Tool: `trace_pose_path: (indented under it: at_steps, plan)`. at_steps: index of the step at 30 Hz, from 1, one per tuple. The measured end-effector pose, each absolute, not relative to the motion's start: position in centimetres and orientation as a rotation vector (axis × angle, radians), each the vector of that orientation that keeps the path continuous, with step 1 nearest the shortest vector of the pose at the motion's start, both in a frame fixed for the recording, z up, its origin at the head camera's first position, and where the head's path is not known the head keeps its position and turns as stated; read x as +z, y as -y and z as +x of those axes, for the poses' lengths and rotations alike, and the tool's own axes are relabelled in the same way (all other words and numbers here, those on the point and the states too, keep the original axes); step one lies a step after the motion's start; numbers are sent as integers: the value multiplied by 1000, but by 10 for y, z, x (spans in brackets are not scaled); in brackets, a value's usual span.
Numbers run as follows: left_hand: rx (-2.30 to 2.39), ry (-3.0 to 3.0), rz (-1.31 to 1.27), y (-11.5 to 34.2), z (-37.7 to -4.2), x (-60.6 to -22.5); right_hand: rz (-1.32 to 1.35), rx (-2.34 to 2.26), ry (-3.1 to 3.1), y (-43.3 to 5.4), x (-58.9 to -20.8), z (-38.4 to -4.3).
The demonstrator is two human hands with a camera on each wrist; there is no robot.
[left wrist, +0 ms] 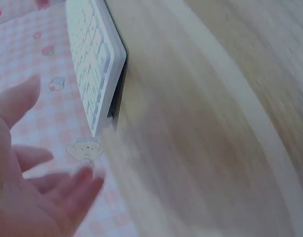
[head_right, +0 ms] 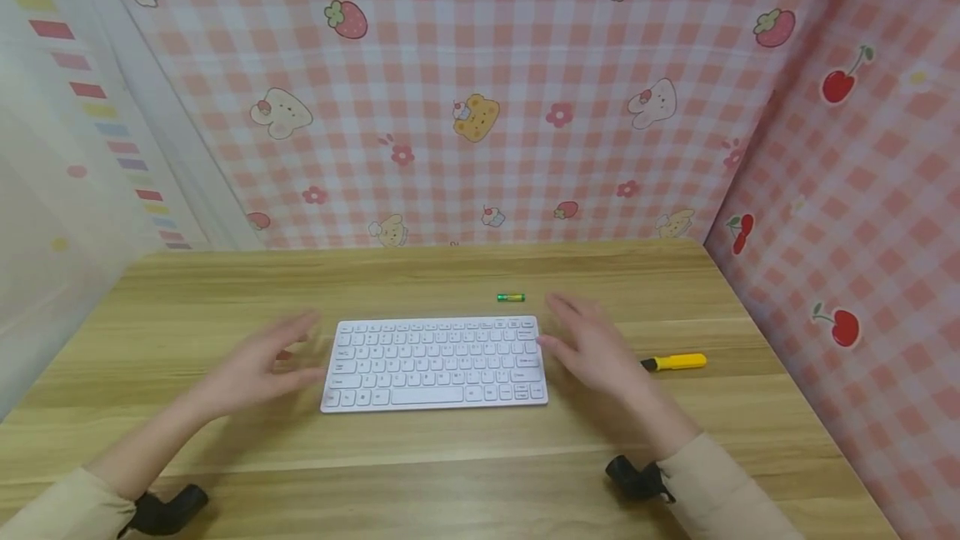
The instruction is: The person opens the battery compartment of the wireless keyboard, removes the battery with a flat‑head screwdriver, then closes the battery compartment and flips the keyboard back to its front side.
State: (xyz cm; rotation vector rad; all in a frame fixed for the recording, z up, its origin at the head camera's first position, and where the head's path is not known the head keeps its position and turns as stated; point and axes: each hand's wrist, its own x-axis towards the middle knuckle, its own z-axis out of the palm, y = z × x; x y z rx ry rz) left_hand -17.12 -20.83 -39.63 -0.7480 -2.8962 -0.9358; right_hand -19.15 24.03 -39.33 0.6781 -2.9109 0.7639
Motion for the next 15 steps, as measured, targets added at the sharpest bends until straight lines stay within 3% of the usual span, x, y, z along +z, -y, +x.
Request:
trace_pose_path:
  at_steps: [6,15]
  plan:
    - [-396,2941,-668,210,-160,-388,754,268,2825,-241,-386,-188]
    - [-89,2970,-529,213,-145,-413,635,90,2929,-244,-397,-182]
